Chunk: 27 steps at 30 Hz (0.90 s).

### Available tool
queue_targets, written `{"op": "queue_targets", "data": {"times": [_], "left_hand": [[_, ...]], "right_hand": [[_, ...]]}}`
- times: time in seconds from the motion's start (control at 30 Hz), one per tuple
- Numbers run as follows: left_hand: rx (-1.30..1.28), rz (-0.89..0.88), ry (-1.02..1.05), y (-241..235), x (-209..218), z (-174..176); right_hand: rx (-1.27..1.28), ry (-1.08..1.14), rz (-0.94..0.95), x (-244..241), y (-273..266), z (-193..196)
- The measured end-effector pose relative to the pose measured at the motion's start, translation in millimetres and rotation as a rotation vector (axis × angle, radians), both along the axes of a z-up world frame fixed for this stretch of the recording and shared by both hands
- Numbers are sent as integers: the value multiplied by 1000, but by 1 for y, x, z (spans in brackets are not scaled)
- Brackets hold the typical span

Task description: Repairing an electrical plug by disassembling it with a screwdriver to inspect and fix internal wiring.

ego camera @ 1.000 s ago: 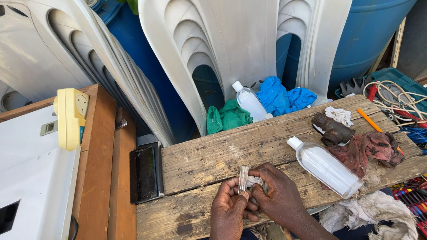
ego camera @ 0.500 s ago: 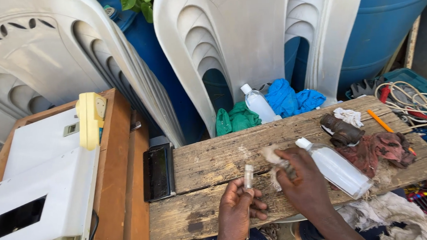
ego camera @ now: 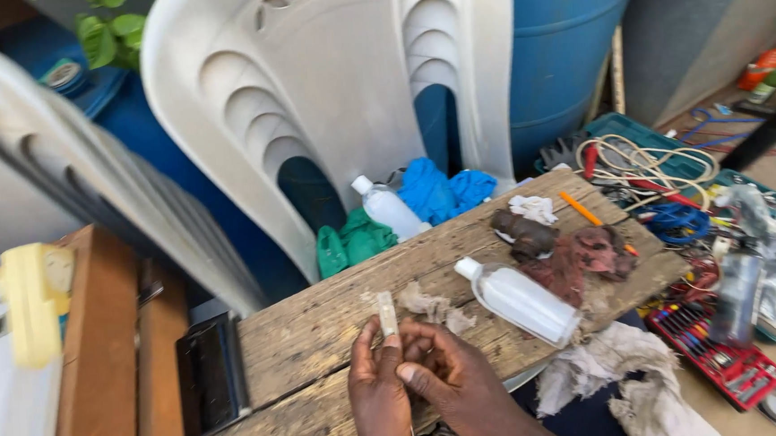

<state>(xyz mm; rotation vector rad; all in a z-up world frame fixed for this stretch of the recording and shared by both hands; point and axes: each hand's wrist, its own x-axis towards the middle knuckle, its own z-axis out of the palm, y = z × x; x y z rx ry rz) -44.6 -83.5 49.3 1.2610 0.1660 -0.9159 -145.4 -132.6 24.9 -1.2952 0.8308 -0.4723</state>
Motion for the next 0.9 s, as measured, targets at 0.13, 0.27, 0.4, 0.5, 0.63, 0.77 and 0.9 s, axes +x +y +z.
{"op": "queue_targets", "data": {"times": [0.13, 0.27, 0.4, 0.5, 0.63, 0.77, 0.9], "left_hand": [[-73, 8, -64, -12, -16, -13], [-30, -58, 57, -25, -27, 3], [332, -358, -885, -29, -32, -13], [390, -436, -1523, -45, 32, -139], [411, -607, -1525, -67, 18, -108], [556, -654, -1307, -81, 1, -72], [669, -842, -1538, -86, 3, -73]], "right_hand": [[-15, -221, -30, -6, -14, -18], [92, -133, -99, -16, -33, 6], [-49, -28, -251, -29, -50, -6], [-347, 43, -311, -44, -63, -10], [-387, 89, -239, -57, -80, 1], [-598, 288, -209, -53, -80, -4], [-846, 455, -8, -50, -89, -12]]}}
